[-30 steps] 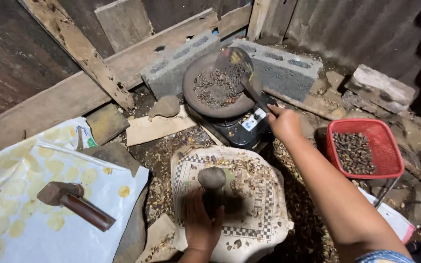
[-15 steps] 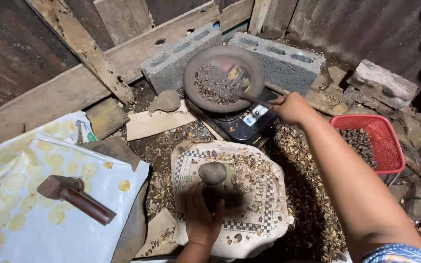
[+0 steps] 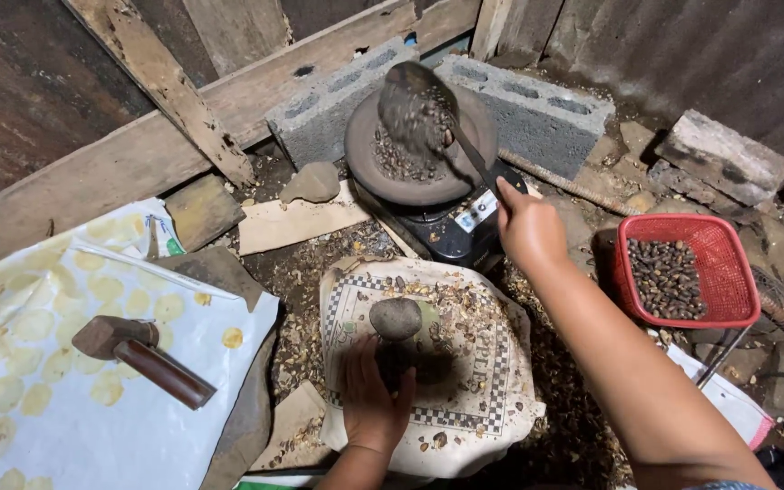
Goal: The person crushes seeds on a flat stone using a smaller stone, then uses a hammer to flatten the crushed seeds on a white cloth. The person repeats this process, transferring seeds between the stone and the cloth.
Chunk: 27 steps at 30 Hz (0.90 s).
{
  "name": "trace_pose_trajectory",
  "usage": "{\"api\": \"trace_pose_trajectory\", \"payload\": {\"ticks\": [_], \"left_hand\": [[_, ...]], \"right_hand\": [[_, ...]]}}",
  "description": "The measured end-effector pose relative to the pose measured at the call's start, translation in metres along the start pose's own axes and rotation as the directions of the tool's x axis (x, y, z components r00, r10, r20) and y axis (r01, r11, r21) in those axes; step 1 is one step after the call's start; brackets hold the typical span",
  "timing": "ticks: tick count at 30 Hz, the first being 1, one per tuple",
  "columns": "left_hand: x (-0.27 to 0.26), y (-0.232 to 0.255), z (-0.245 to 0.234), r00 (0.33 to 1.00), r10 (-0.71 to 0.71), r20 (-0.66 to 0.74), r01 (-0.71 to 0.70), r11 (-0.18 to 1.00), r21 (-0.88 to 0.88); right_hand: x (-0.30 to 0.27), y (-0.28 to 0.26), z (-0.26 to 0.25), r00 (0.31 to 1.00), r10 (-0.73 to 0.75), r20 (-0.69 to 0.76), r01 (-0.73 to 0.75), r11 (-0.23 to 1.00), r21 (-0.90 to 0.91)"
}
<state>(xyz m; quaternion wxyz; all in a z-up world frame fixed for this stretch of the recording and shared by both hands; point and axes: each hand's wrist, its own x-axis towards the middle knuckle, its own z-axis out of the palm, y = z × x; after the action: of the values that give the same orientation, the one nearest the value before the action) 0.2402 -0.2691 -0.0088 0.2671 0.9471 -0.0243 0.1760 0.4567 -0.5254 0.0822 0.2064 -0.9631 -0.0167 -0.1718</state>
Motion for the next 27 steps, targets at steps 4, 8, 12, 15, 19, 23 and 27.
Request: {"api": "trace_pose_trajectory", "payload": {"ticks": [4, 8, 12, 15, 19, 23, 27], "left_hand": [[0.000, -0.001, 0.002, 1.000, -0.007, 0.008, 0.007, 1.000, -0.011], [0.001, 0.000, 0.000, 1.000, 0.009, 0.010, -0.009, 1.000, 0.009], [0.000, -0.003, 0.004, 1.000, -0.011, 0.015, 0.011, 1.000, -0.007], [-0.002, -0.005, 0.006, 1.000, -0.022, 0.022, 0.022, 1.000, 0.002], [0.002, 0.001, 0.000, 1.000, -0.022, -0.021, 0.021, 0.997, -0.072], [-0.006, -0.018, 0.020, 0.995, -0.029, -0.094, 0.019, 0.995, -0.101], [-0.011, -0.019, 0.021, 0.989, -0.011, -0.148, 0.000, 0.997, -0.072]], "right_hand": [[0.005, 0.011, -0.003, 1.000, -0.019, -0.018, 0.018, 0.999, -0.030], [0.022, 0.025, 0.012, 0.988, 0.147, 0.044, -0.148, 0.989, 0.020], [0.019, 0.027, 0.023, 0.982, 0.166, 0.089, -0.173, 0.982, 0.082], [0.004, 0.033, 0.009, 0.994, -0.100, -0.043, 0.090, 0.979, -0.182], [-0.005, 0.023, 0.007, 1.000, 0.005, 0.029, 0.000, 0.988, -0.158], [0.006, 0.055, 0.069, 0.981, 0.117, 0.153, -0.130, 0.989, 0.072], [-0.002, 0.035, 0.064, 0.891, -0.397, -0.219, 0.247, 0.830, -0.501]]}}
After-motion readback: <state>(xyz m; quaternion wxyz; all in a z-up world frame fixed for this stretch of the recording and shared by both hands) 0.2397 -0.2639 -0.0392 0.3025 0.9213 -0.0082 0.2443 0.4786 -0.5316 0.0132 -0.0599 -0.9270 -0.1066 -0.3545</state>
